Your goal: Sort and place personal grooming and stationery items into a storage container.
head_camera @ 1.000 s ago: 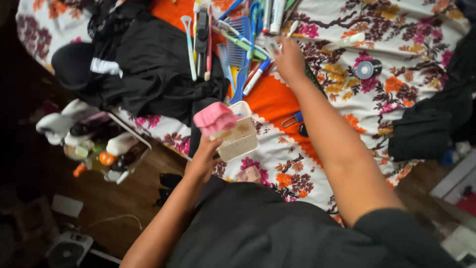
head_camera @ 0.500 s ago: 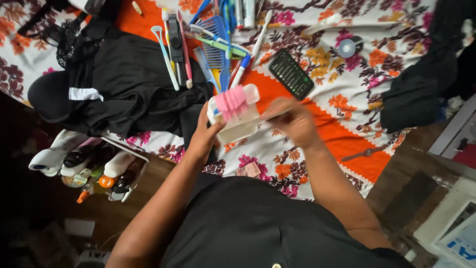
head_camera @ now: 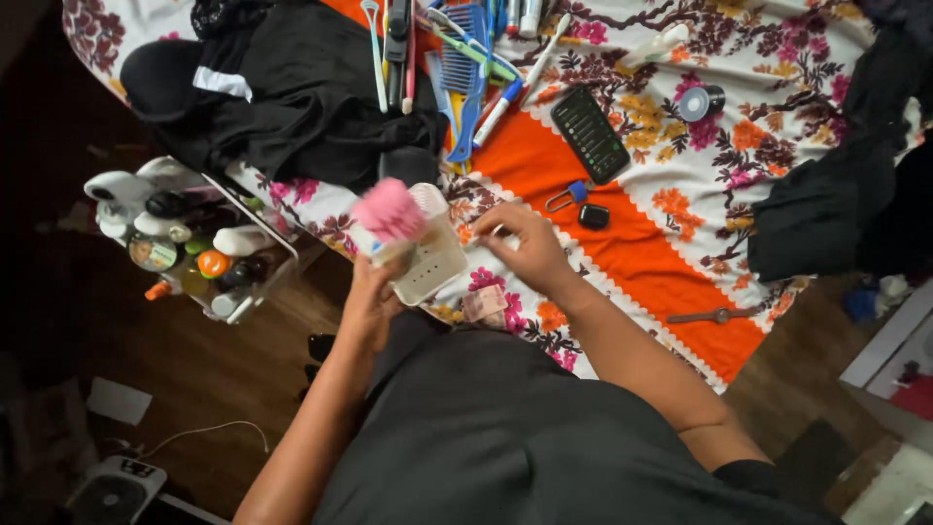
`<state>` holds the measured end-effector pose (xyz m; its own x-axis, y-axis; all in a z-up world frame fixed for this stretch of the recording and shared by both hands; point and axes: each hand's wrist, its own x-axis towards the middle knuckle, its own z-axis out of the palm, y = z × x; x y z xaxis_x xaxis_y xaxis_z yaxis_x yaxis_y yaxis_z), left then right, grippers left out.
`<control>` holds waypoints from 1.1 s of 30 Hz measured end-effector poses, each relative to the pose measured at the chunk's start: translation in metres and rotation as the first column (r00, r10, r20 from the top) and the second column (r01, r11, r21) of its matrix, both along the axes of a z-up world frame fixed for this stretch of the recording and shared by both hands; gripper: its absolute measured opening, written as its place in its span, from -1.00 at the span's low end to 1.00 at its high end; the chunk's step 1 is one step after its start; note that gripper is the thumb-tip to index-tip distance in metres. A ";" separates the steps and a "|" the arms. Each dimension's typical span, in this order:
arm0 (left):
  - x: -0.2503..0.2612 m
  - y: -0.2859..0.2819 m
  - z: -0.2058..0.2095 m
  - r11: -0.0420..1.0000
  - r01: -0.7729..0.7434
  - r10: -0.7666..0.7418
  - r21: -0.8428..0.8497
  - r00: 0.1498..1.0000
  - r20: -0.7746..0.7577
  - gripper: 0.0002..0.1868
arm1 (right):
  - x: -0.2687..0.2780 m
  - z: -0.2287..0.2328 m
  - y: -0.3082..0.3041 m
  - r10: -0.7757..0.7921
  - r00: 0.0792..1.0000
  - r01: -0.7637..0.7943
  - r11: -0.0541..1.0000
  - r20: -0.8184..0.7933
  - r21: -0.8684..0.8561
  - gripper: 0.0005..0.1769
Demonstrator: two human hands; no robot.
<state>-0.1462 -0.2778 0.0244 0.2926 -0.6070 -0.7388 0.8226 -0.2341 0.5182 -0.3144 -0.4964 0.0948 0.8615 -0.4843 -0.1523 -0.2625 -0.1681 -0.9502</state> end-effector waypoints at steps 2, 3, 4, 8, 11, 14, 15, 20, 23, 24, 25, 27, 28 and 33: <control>-0.006 0.014 -0.008 1.000 -0.006 0.006 -0.003 0.999 0.042 -0.15 | -0.011 -0.015 -0.007 -0.075 0.997 0.075 0.997 0.010 0.010 -0.82; -0.008 0.019 -0.013 1.000 -0.006 0.006 -0.002 0.996 0.083 -0.17 | -0.016 -0.023 -0.013 -0.156 0.988 0.156 0.987 0.019 0.025 -0.84; -0.010 0.022 -0.010 1.000 -0.010 0.010 -0.004 0.997 0.080 -0.17 | -0.021 -0.029 -0.017 -0.153 0.988 0.153 0.988 0.016 0.023 -0.84; 0.009 0.009 -0.003 0.978 -0.197 0.192 -0.068 0.979 -0.072 -0.25 | -0.016 -0.061 -0.042 -0.277 0.953 0.286 0.957 -0.125 0.057 -0.92; 0.024 0.023 0.005 0.973 -0.224 0.224 0.051 0.974 0.019 -0.27 | 0.013 -0.049 -0.029 -0.256 0.956 0.268 0.961 -0.147 0.071 -0.90; 0.053 0.004 -0.020 0.980 -0.200 0.199 -0.026 0.944 0.265 -0.22 | 0.071 -0.024 -0.031 -0.058 0.998 0.059 0.994 0.015 -0.097 -0.85; 0.055 0.008 -0.028 0.982 -0.147 0.182 -0.117 0.895 0.408 -0.18 | 0.082 -0.016 -0.020 0.119 0.985 -0.092 0.974 0.122 -0.208 -0.80; 0.061 -0.032 -0.033 0.982 -0.148 0.179 -0.121 0.934 0.309 0.03 | 0.133 0.014 0.005 0.303 0.953 -0.276 0.875 0.005 -0.398 -0.61; 0.070 -0.065 -0.018 0.992 -0.054 0.085 -0.116 0.957 0.277 0.03 | 0.138 0.004 -0.012 0.253 0.954 -0.296 0.870 -0.159 -0.394 -0.65; 0.069 -0.072 -0.001 1.000 -0.027 0.029 -0.014 0.978 0.207 0.04 | 0.132 -0.004 -0.013 0.206 0.947 -0.288 0.885 -0.246 -0.365 -0.72; 0.068 -0.075 0.001 1.000 -0.016 0.017 -0.005 0.981 0.195 0.04 | 0.126 -0.005 -0.018 0.198 0.946 -0.282 0.891 -0.256 -0.355 -0.72; 0.070 -0.083 0.005 1.000 -0.013 0.009 0.023 0.988 0.156 -0.01 | 0.116 -0.007 -0.029 0.117 0.930 -0.255 0.889 -0.349 -0.380 -0.84; 0.071 -0.088 0.007 1.000 -0.008 0.005 0.021 0.989 0.150 -0.01 | 0.112 -0.005 -0.036 0.112 0.928 -0.253 0.890 -0.354 -0.381 -0.84; 0.073 -0.096 0.017 0.998 -0.038 0.033 0.055 0.995 0.091 -0.07 | 0.102 0.005 -0.046 0.044 0.987 -0.110 0.889 -0.156 -0.445 -0.70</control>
<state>-0.0731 -0.3733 0.0411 0.3800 -0.5533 -0.7413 0.7816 -0.2365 0.5772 -0.2125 -0.5429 0.1000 0.8852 -0.4622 -0.0530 -0.3538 -0.5948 -0.7219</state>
